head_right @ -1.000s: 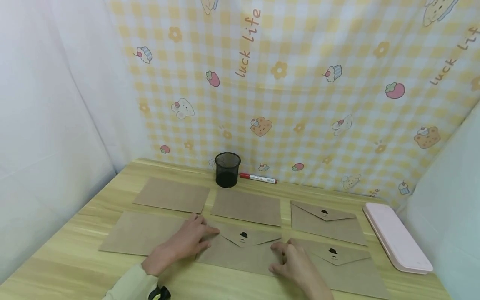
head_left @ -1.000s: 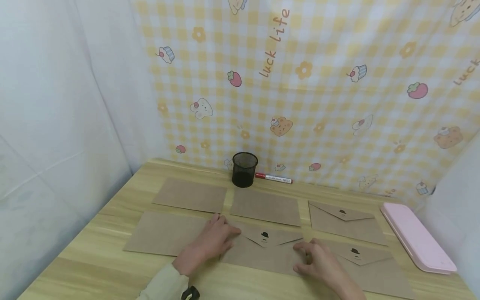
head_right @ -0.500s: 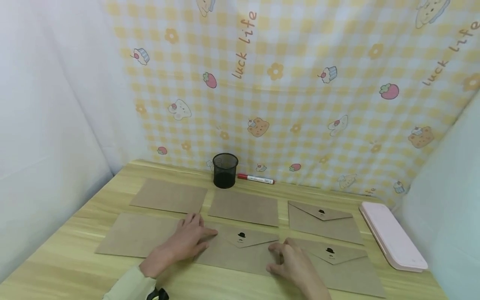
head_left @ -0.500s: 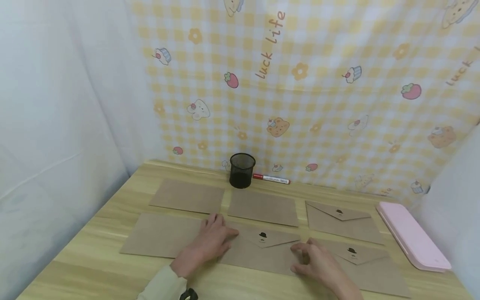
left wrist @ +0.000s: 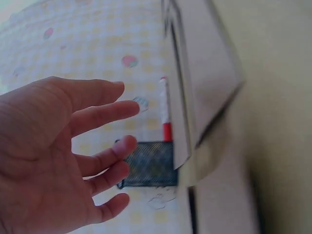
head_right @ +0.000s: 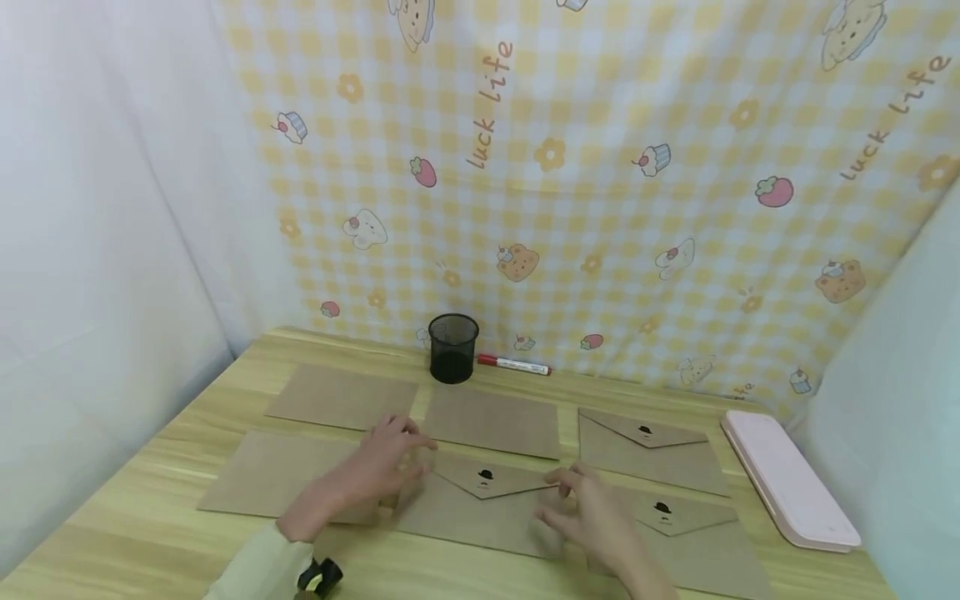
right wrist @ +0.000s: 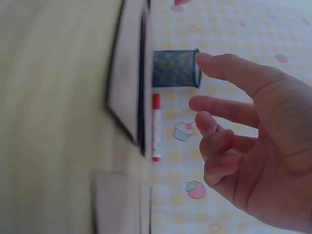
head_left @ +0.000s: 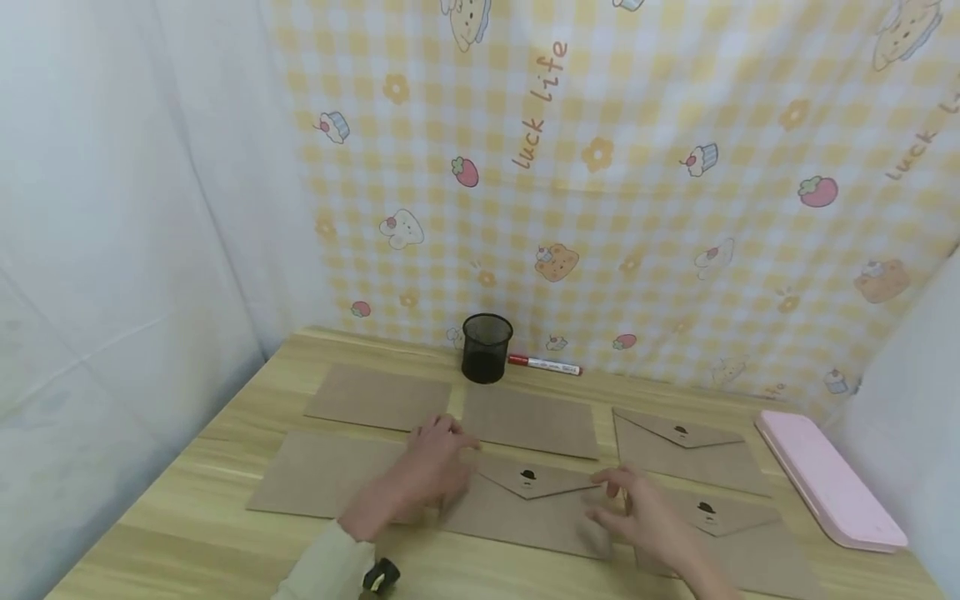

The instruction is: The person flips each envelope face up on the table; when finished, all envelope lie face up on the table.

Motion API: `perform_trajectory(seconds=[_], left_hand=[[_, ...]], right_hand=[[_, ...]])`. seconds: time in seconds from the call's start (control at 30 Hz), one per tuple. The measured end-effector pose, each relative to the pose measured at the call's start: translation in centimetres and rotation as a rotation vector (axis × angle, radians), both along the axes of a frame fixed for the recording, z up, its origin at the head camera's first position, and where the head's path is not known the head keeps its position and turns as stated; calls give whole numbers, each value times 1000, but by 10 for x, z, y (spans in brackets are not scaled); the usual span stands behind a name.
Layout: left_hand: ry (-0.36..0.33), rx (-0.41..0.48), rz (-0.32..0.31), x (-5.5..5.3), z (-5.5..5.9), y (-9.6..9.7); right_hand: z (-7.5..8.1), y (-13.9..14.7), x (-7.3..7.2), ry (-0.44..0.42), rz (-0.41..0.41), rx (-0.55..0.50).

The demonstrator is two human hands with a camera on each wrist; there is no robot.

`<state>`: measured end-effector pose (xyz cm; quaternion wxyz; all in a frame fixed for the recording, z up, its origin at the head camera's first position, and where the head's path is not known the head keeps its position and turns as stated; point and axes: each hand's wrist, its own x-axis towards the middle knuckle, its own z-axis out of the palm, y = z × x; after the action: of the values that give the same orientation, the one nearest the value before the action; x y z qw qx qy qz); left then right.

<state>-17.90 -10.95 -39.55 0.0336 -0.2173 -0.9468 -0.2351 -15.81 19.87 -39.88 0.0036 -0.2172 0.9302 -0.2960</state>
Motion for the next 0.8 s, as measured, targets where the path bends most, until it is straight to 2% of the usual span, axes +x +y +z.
perform_trajectory(seconds=[0.13, 0.27, 0.37, 0.5, 0.6, 0.7, 0.8], left_hand=[[-68, 18, 44, -12, 8, -2], [-145, 7, 30, -24, 10, 2], [-191, 20, 45, -34, 11, 10], [-182, -35, 105, -49, 10, 21], [-177, -95, 112, -59, 8, 27], [-264, -113, 78, -63, 6, 29], [-303, -131, 48, -62, 2, 24]], right_hand=[[11, 0, -12, -24, -24, -14], [18, -3, -28, -73, -19, -29], [19, -6, -43, -89, -14, -33], [15, -10, -62, -85, -10, -22], [10, -13, -74, -60, 9, -13], [1, -13, -80, -94, 34, -4], [-10, -13, -81, -160, 41, -3]])
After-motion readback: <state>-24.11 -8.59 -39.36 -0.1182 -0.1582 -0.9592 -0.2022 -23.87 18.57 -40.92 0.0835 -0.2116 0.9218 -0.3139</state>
